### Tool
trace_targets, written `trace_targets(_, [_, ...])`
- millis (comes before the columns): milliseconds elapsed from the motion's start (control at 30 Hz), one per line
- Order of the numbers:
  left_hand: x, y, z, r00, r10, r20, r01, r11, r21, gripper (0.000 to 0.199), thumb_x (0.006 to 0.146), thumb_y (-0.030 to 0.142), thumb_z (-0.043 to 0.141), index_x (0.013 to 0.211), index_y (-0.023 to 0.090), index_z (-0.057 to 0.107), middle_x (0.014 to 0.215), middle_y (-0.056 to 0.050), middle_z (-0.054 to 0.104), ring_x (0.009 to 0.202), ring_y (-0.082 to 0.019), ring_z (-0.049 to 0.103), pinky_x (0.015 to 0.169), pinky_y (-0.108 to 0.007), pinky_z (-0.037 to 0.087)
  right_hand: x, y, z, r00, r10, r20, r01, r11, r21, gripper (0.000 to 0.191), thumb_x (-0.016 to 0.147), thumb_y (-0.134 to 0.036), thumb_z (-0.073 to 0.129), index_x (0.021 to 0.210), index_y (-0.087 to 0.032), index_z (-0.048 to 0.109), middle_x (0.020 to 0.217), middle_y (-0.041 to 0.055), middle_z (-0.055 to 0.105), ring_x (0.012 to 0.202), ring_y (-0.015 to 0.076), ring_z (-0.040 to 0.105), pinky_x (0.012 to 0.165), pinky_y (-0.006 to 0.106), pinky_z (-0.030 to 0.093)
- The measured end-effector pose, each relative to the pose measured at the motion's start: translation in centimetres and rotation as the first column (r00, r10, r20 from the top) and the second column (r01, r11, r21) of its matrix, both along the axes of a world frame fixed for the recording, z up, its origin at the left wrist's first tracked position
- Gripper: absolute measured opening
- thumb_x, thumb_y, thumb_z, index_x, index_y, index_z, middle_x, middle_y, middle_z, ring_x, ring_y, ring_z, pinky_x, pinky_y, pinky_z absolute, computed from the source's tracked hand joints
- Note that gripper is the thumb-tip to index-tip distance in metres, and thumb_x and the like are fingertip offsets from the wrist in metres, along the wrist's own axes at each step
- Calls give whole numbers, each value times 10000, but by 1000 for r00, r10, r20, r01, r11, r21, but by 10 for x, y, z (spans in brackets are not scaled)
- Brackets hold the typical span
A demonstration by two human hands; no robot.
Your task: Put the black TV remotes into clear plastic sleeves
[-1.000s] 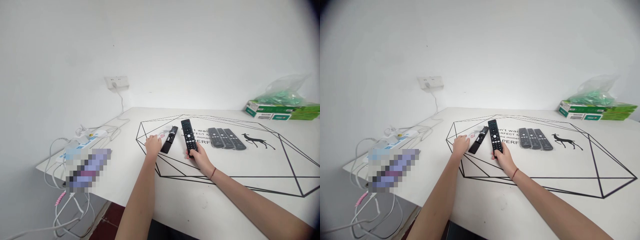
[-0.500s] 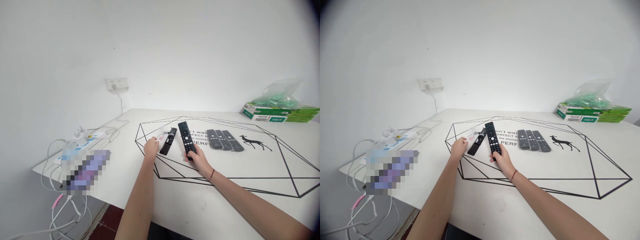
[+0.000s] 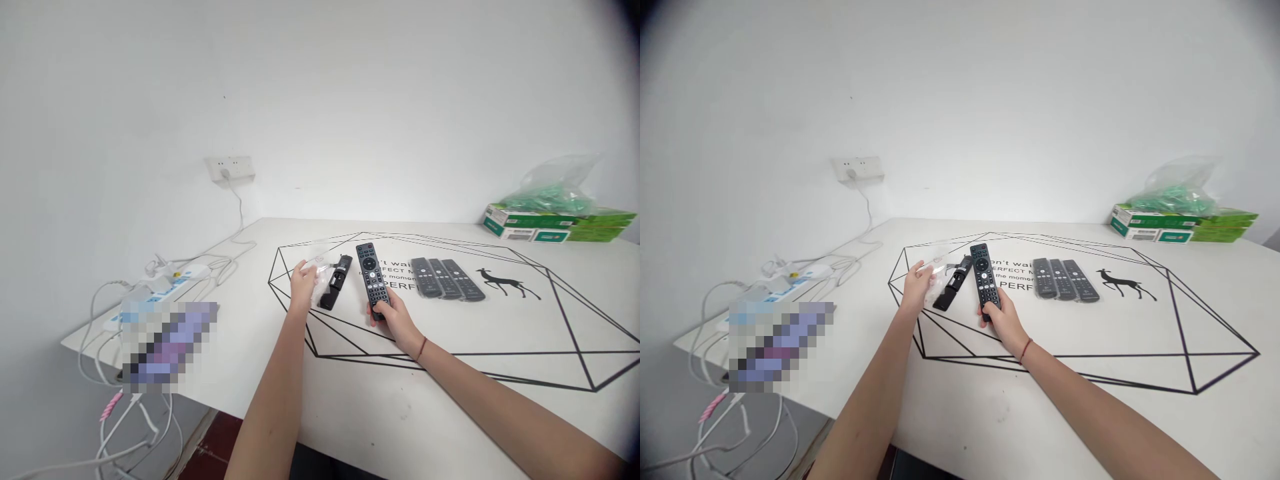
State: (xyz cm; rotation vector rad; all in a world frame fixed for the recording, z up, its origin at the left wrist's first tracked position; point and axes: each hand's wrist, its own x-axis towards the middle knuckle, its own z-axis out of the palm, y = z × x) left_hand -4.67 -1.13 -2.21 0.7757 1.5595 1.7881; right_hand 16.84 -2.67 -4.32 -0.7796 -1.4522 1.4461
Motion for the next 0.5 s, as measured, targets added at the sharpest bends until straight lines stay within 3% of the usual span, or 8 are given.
trace_targets(100, [6, 3, 3, 923, -115, 368, 44, 980, 195, 158, 816, 177, 578, 974, 177, 573, 1012, -59, 621, 916, -125, 623, 846, -230, 489, -1, -2, -1, 995, -8, 103, 8, 1000, -1, 125, 682, -219, 451, 803, -203, 425, 665, -24, 560, 446, 108, 482, 431, 239, 370])
trace_targets(200, [6, 5, 5, 820, -167, 547, -5, 954, 299, 123, 849, 172, 544, 970, 185, 566, 1062, -66, 625, 997, -142, 615, 871, -236, 504, -2, -5, -1, 974, -8, 228, -2, 999, 43, 107, 691, -233, 453, 796, -209, 442, 647, -29, 559, 432, 110, 469, 420, 237, 358])
trace_targets(267, [3, 6, 6, 777, -187, 602, -22, 946, 323, 164, 872, 189, 514, 1034, 193, 536, 1108, -77, 620, 1013, -145, 615, 874, -256, 515, -2, -7, 0, 957, -10, 290, -13, 997, 76, 101, 697, -230, 447, 796, -212, 447, 639, -34, 559, 420, 109, 457, 427, 243, 361])
trace_targets(500, [3, 7, 10, 741, -266, 617, -7, 915, 403, 255, 916, 190, 424, 1168, 183, 463, 1191, -109, 599, 1039, -154, 611, 854, -268, 529, -2, -11, 4, 892, -67, 446, -61, 962, 267, 156, 698, -193, 445, 843, -213, 500, 619, -46, 544, 513, 128, 465, 511, 245, 362])
